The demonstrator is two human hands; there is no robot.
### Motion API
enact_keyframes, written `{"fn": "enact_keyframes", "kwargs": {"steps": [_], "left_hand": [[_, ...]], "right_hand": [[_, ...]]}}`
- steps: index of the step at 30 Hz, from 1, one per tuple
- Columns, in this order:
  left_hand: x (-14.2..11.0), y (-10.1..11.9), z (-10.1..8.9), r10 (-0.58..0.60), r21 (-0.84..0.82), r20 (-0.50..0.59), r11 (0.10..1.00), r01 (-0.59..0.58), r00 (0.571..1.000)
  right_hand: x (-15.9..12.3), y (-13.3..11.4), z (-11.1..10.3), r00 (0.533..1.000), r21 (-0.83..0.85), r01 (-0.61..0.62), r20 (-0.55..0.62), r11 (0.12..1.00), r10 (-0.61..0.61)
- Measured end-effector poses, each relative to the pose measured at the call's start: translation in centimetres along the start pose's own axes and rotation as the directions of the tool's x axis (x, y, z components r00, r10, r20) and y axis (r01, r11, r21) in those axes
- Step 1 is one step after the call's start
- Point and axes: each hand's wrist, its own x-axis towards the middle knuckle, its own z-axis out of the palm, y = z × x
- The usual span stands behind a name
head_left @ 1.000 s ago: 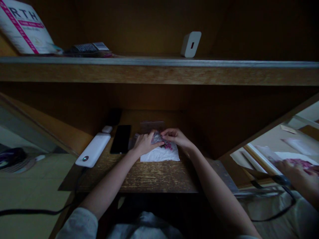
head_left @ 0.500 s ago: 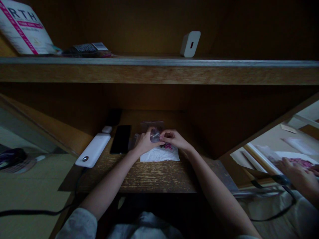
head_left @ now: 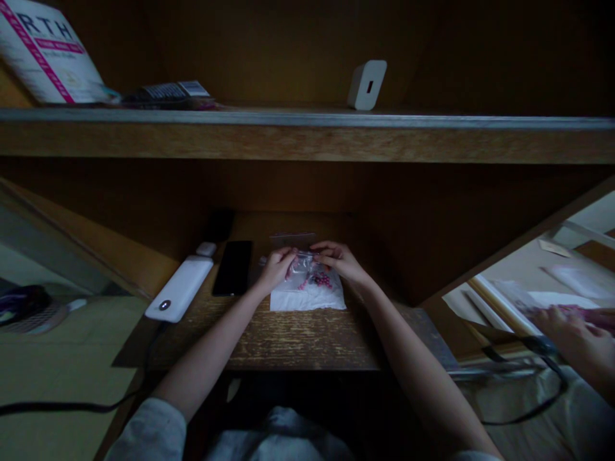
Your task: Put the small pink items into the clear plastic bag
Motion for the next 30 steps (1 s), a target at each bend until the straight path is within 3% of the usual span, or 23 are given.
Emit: {"fn": "enact_keyframes", "kwargs": {"steps": [10, 14, 23, 30], "left_hand": [[-0.3, 0.3, 0.0, 0.084, -0.025, -0.052, 0.996, -0.085, 0.995], [-0.4, 0.3, 0.1, 0.044, -0.073, -0.059, 0.996, -0.049, 0.997], [-0.6, 0.4, 0.4, -0.065, -0.200, 0.046, 0.977, 0.073, 0.997], [-0.7, 0.7, 0.5, -0.055, -0.211, 0.035, 0.976, 0.061, 0.998]], "right_hand": [[-0.4, -0.4, 0.5, 0.998, 0.009, 0.045, -0.034, 0.999, -0.045], [-0.5, -0.5, 0.8, 0.998, 0.024, 0.068, 0.001, 0.997, -0.068], [-0.6, -0.4, 1.2, 0.996, 0.098, 0.075, 0.041, 0.992, -0.079], [-0.8, -0.5, 1.6, 0.994, 0.128, 0.095, 0.046, 0.987, -0.102]]}}
